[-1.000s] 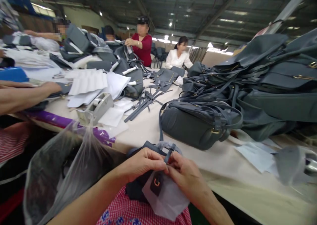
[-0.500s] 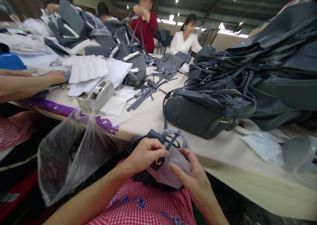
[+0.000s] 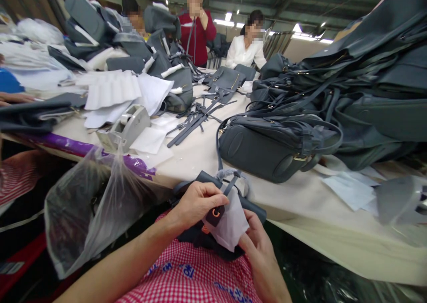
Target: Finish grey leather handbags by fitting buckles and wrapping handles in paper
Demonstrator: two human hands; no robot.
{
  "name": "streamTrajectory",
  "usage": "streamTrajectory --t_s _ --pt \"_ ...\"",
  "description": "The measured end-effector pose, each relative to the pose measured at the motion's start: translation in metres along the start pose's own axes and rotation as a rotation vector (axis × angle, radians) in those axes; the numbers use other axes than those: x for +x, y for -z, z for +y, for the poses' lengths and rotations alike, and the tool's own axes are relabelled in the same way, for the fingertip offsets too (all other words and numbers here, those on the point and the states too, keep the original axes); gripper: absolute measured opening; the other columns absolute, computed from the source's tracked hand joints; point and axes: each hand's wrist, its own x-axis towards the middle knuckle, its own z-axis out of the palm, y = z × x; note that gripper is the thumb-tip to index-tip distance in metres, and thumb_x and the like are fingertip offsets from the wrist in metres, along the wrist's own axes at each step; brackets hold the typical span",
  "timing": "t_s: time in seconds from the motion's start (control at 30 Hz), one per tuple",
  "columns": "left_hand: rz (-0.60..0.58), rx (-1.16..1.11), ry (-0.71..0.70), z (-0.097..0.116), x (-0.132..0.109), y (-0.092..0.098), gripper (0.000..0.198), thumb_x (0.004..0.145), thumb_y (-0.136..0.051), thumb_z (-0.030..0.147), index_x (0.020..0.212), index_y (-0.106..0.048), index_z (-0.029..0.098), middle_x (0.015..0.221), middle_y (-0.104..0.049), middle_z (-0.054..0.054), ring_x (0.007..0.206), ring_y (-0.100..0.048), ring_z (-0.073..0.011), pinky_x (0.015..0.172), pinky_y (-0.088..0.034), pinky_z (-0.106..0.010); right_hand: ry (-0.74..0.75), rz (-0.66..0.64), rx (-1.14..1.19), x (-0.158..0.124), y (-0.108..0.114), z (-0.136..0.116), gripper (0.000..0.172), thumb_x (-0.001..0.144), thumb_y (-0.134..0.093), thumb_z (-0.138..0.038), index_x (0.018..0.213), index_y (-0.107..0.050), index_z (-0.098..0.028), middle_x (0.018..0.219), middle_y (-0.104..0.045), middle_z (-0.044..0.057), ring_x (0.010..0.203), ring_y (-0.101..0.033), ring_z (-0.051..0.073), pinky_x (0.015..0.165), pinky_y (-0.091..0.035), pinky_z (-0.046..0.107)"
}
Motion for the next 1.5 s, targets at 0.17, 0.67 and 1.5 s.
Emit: streamTrajectory --t_s 0.17,0.67,1.5 --pt "0.006 0.032 -0.054 -0.003 0.000 -0.002 0.024 0.068 -0.071 0.035 0.059 -0.063 0.014 0.055 -0.056 0.002 0.051 -0.048 -0.0094 0.047 -0.035 -0.021 0.022 0.072 -0.068 0.007 -0.002 0.004 0.062 0.069 -0.072 -0.058 0.117 -0.062 -0.022 0.107 -0.073 0.008 0.101 -0.066 0.030 0.082 -0.055 0.039" --pt "-0.037 -0.076 0.053 -0.007 0.000 0.003 0.026 0.068 -0.073 0.039 0.063 -0.065 0.014 0.051 -0.054 0.003 0.044 -0.046 -0.0087 0.043 -0.032 -0.021 -0.102 -0.137 0.133 -0.002 0.025 0.012 0.051 0.068 -0.077 -0.038 0.115 -0.068 -0.023 0.115 -0.072 0.012 0.112 -0.065 0.031 0.097 -0.049 0.046" --pt "0.269 0.273 -0.328 -0.013 -0.019 -0.006 0.009 0.069 -0.063 0.009 0.072 -0.062 0.018 0.078 -0.056 0.000 0.076 -0.052 -0.0149 0.068 -0.039 -0.024 -0.117 0.023 0.282 0.038 -0.024 0.007 0.044 0.073 -0.076 -0.052 0.102 -0.075 -0.020 0.094 -0.078 0.008 0.091 -0.073 0.032 0.075 -0.061 0.043"
